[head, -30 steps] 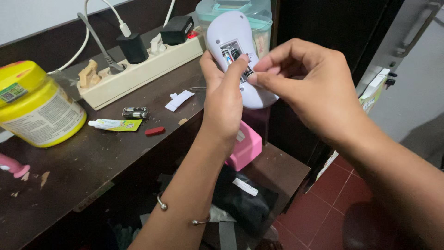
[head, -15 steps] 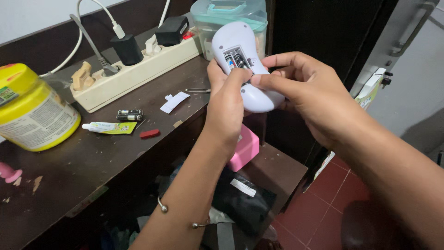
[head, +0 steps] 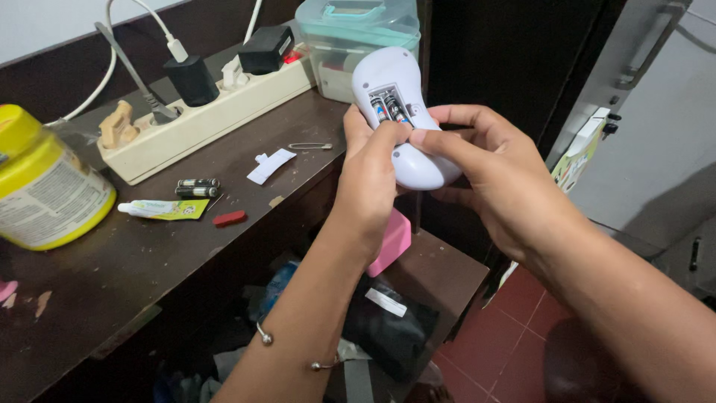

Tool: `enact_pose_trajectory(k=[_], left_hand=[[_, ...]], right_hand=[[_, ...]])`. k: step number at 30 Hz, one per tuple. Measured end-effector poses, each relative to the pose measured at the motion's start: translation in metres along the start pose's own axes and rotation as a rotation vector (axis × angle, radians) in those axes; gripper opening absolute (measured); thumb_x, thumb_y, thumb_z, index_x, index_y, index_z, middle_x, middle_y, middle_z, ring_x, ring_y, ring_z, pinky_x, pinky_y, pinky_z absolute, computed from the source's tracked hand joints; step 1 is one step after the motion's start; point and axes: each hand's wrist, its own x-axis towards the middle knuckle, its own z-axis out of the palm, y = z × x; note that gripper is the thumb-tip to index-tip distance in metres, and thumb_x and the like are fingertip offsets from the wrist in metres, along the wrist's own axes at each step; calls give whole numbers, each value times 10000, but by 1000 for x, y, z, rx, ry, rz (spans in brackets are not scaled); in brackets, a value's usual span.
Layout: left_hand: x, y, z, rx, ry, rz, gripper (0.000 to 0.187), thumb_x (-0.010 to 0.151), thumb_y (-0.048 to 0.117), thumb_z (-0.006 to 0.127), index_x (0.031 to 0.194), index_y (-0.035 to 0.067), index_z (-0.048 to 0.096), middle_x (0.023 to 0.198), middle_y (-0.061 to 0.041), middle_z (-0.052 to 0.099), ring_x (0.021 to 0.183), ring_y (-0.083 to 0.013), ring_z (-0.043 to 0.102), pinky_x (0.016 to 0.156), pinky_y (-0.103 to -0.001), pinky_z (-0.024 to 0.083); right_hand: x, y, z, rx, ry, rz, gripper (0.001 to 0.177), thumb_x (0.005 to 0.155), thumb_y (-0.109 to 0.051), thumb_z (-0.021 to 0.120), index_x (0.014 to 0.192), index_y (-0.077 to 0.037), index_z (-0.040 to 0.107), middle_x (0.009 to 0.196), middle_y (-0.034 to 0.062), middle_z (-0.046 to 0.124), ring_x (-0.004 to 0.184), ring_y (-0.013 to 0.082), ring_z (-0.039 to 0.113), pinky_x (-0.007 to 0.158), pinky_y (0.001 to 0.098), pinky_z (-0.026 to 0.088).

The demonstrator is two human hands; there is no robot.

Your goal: The person opens the battery compartment of a white game controller, inserts two AA batteries, and closes the compartment. They then press a button on the controller, causing a red light to illuminate, indicating it is powered on.

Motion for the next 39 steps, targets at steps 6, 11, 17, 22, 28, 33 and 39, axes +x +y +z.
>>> enact_pose_trajectory(k=[6, 11, 17, 22, 28, 33, 39], left_hand=[[3, -4, 4, 16, 16, -23, 483, 779, 176, 457, 1236, 81, 331, 960, -115, 534, 811, -165, 564, 664, -294, 493], [0, -12, 12, -88, -42, 42, 550, 793, 161, 490, 1303, 83, 302, 1056, -97, 512, 970, -160, 524, 834, -293, 441], [0, -8, 13, -14, -19, 35, 567, 790, 176, 494, 1316, 74, 309, 1073, -106, 527, 987, -177, 534, 864, -314, 431], [-4, -12, 10, -58, -52, 60, 611, 785, 132, 496, 1365, 80, 308, 1106, -110, 542, 985, -162, 543, 847, -292, 442], [-7, -15, 5, -67, -148, 29, 649, 850, 96, 464, 1443, 125, 201, 1121, -105, 555, 960, -144, 562, 824, -291, 475], [-6, -5, -1, -64, -348, 128, 645, 894, 82, 509, 1465, 44, 211, 1152, -146, 559, 935, -176, 592, 803, -303, 530], [-8, 24, -1, 136, -483, 43, 656, 875, 124, 562, 1445, 53, 245, 1086, -153, 593, 918, -181, 635, 689, -325, 592]], right_hand=[[-3, -2, -1, 18, 24, 7, 365, 733, -246, 636, 1068, -116, 571, 958, 40, 618, 887, 135, 617, 733, 333, 510], [-1, 0, -5, 80, 24, 16, 342, 761, -237, 614, 1073, -105, 569, 978, 35, 614, 860, 128, 598, 687, 314, 484], [2, -1, -8, 58, -8, 21, 319, 769, -237, 596, 1058, -110, 551, 967, 24, 611, 847, 123, 606, 692, 308, 516], [-1, 1, -7, 83, -3, 66, 321, 777, -226, 602, 1074, -115, 551, 957, 38, 609, 830, 137, 583, 685, 333, 467], [-5, 5, -13, 49, -19, 134, 384, 725, -239, 617, 1080, -116, 538, 974, 56, 600, 893, 161, 584, 756, 379, 488], [1, 7, -33, -49, -92, 145, 526, 665, -276, 663, 1149, -145, 507, 999, 95, 611, 963, 201, 580, 805, 374, 477], [7, -15, -68, -30, -196, -139, 530, 790, -306, 645, 1264, -119, 501, 1038, 55, 620, 877, 145, 619, 745, 333, 495]])
